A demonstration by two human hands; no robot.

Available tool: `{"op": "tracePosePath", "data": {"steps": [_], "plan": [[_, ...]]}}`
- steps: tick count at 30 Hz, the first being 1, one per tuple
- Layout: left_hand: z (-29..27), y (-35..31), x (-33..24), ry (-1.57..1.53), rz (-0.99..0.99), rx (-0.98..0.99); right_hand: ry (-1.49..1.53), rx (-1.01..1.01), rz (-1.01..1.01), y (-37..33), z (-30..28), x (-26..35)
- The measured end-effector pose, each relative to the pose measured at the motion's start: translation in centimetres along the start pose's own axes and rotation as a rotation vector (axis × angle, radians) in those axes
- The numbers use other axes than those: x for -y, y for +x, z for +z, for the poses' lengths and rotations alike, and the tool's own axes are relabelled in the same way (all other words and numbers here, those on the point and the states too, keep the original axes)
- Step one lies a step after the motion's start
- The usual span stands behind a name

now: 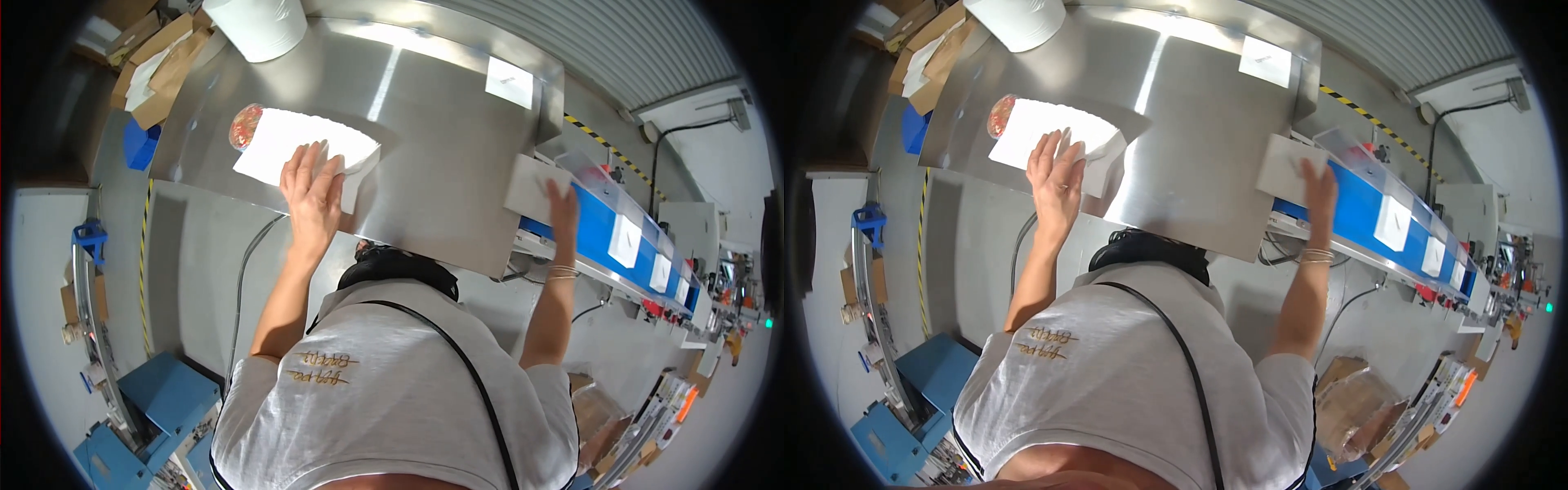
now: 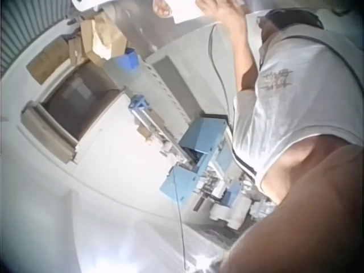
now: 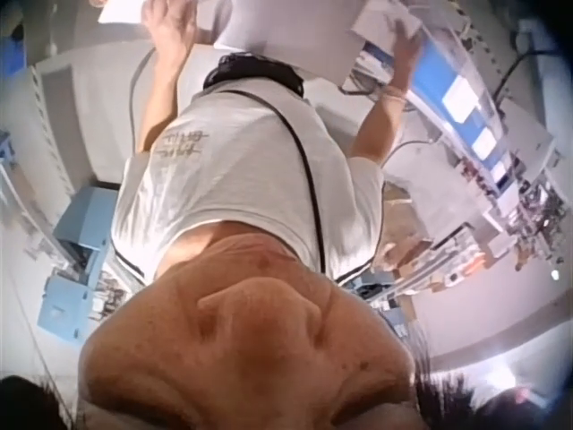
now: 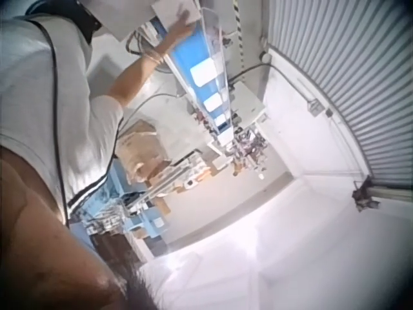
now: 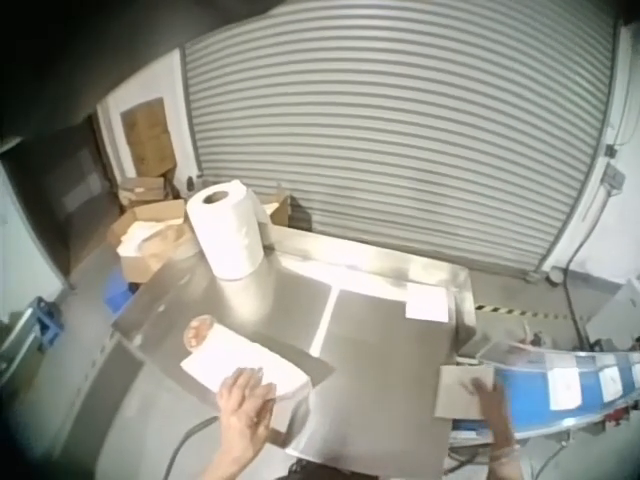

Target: Transferring stacks of napkins from a machine to a conveyor belt for packaging.

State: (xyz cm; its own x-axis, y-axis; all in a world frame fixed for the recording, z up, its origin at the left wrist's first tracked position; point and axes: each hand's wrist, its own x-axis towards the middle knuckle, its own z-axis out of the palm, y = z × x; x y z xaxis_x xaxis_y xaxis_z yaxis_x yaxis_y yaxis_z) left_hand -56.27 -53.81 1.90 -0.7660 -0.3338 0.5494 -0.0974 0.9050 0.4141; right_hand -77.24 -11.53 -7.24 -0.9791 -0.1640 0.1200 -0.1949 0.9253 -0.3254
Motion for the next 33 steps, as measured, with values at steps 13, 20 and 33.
{"op": "tracePosePath", "data": {"steps": [13,20,33], "plan": [[-0.6,0.3,0.2,-0.032,0.061,0.135,0.733,0.435,-0.581,-0.7,1.8,27.7],[-0.7,0.3,2.2,0.068,-0.012,0.104,1.122,0.654,-0.084,-1.1,3.2,24.8],[-0.1,0.2,2.1,-0.004,-0.037,-0.011,-0.398,-0.351,0.318,0.6,-2.7,4.7]]}}
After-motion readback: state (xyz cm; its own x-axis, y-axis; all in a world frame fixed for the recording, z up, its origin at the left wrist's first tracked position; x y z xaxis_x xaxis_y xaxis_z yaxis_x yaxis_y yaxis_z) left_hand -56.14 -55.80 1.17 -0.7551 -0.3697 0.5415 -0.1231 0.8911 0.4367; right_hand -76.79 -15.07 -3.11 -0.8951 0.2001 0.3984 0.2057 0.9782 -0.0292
